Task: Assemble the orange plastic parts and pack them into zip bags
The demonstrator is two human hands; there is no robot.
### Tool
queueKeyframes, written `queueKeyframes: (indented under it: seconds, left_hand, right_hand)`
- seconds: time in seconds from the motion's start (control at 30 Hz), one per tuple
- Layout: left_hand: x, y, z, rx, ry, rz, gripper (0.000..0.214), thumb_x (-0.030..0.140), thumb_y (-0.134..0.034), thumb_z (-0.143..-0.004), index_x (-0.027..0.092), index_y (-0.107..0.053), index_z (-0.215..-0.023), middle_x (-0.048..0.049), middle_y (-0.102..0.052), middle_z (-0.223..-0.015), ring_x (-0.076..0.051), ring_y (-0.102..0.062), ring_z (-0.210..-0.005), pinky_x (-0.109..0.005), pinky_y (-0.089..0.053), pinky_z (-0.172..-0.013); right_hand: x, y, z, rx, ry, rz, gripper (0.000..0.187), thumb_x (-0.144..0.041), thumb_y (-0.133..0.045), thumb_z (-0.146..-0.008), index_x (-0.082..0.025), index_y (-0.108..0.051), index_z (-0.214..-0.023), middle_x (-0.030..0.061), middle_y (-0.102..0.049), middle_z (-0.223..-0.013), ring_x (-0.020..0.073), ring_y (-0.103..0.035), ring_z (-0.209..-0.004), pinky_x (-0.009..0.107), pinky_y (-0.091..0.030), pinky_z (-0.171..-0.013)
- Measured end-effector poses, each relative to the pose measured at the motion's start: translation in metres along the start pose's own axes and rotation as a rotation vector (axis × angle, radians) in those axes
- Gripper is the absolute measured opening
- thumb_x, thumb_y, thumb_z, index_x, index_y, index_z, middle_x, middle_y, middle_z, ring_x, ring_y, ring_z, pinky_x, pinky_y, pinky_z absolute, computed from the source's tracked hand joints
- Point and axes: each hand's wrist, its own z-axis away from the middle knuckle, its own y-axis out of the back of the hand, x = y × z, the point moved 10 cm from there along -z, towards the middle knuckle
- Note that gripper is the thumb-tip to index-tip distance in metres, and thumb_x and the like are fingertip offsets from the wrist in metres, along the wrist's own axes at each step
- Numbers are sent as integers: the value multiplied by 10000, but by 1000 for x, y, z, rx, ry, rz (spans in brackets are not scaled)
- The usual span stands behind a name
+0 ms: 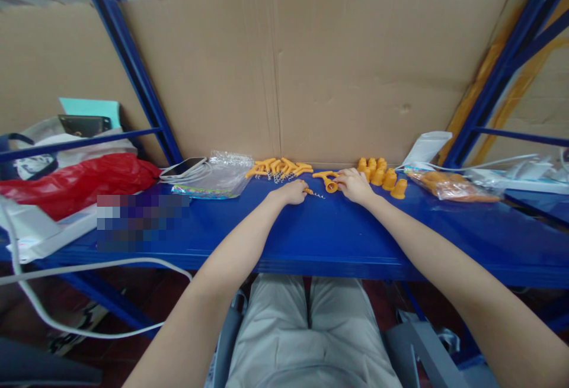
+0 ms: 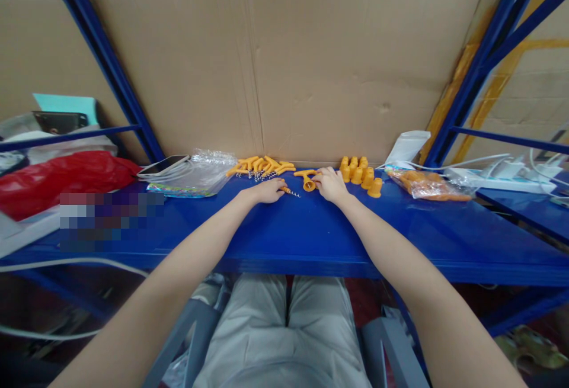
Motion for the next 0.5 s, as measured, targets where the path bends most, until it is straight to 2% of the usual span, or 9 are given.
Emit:
queueKeyframes:
  seconds: [0.23,0.37,0.5]
  left_hand:
    - [2,2,2,-20,15,15,328,204,-449,-911,139,-651,-1160,-132,-630,-1290,-213,-613,-1151,-296,-459,-1006]
    - [1,1,1,-8,4,6,318,220,-457,-910,145,-652,-1150,-123,-638,-1275,-202,-618,-1137,-279,-460,-1000]
    - [1,1,1,-4,2,7,321,217,-452,-915,153,-648,-1160,-117,-637,-1278,-197,-618,-1139,-275,-457,-1003]
  right_hand:
    - [-3,1,1,-13,-38,9,381,-217,-456,-914,-299,-747,-1146,104,-652,-1268,326,-517,-1145,497,-444,-886]
    - [-5,3,2,-37,-58,-13,405,-163,-485,-860,-274,-740,-1154,104,-633,-1307,326,-507,-1206,509,-433,-928]
    - [-8,6,2,-58,-30,-34,348,-249,-568,-836,-260,-738,-1139,103,-633,-1311,332,-503,-1239,523,-406,-973]
